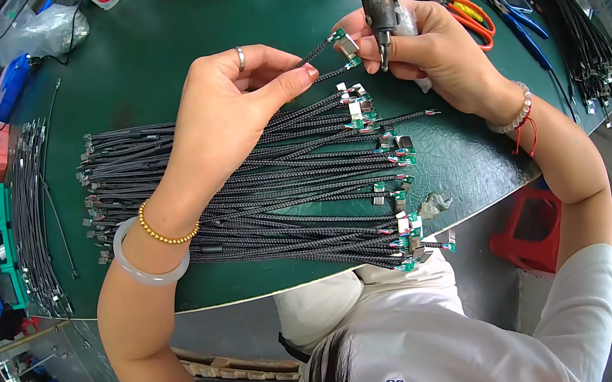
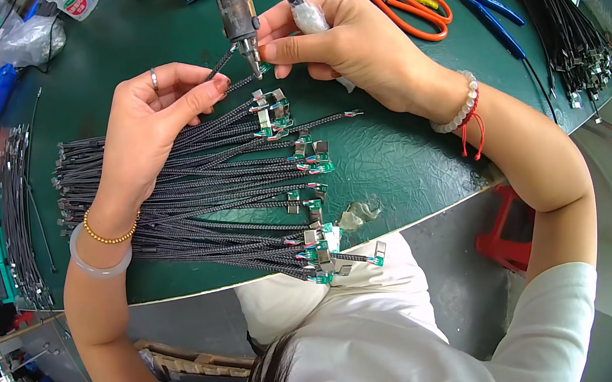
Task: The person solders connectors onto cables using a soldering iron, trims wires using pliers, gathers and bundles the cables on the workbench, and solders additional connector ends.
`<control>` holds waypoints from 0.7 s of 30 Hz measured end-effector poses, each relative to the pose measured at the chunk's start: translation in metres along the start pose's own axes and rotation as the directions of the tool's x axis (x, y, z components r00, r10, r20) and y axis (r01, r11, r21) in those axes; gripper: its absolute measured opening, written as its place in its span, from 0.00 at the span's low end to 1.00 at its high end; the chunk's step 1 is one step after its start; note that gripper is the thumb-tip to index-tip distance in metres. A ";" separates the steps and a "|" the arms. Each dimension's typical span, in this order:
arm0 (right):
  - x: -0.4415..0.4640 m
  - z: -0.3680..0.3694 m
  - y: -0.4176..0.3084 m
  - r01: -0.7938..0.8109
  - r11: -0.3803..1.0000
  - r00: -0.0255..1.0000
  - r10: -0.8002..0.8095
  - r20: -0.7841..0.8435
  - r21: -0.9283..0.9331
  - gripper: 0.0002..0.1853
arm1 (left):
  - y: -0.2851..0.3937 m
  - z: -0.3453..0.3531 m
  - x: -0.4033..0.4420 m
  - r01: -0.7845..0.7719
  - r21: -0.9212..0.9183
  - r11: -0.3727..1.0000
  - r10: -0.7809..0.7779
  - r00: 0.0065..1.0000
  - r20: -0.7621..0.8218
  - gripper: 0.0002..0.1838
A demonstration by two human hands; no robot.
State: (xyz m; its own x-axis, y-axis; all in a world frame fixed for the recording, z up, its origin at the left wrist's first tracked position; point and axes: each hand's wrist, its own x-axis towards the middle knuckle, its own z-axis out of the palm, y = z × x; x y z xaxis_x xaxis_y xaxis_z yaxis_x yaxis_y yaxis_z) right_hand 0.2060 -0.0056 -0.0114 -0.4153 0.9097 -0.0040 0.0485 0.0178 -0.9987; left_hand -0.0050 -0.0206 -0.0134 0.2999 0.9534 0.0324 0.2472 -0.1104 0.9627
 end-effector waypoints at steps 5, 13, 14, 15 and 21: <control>-0.001 0.001 0.000 0.010 1.000 1.000 -0.010 -0.006 -0.011 0.11 | 0.001 0.002 -0.002 -0.014 -0.017 1.000 0.013 0.998 -0.058 0.09; -0.001 -0.004 0.002 -0.020 1.000 0.998 0.019 0.060 0.022 0.11 | 0.001 0.001 -0.001 -0.036 0.022 0.999 0.038 0.998 -0.057 0.08; -0.001 -0.004 0.003 -0.014 0.999 0.998 0.012 0.057 0.032 0.12 | 0.002 0.000 -0.001 0.003 0.070 0.998 -0.001 1.000 -0.031 0.08; -0.001 -0.003 0.003 -0.008 0.999 0.998 0.005 0.055 0.042 0.13 | 0.002 0.000 -0.001 0.004 0.070 0.998 -0.001 0.999 -0.033 0.08; -0.001 -0.003 0.003 -0.026 0.997 0.998 0.030 0.060 -0.066 0.14 | 0.000 0.000 -0.001 -0.001 0.077 0.997 0.003 1.000 -0.021 0.08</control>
State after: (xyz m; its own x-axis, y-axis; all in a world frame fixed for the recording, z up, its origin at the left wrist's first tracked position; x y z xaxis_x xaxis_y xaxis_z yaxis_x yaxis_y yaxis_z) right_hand 0.2093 -0.0048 -0.0140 -0.4676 0.8832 -0.0366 0.1189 0.0219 -0.9927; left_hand -0.0053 -0.0214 -0.0132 0.2809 0.9589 0.0410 0.3174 -0.1331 0.9389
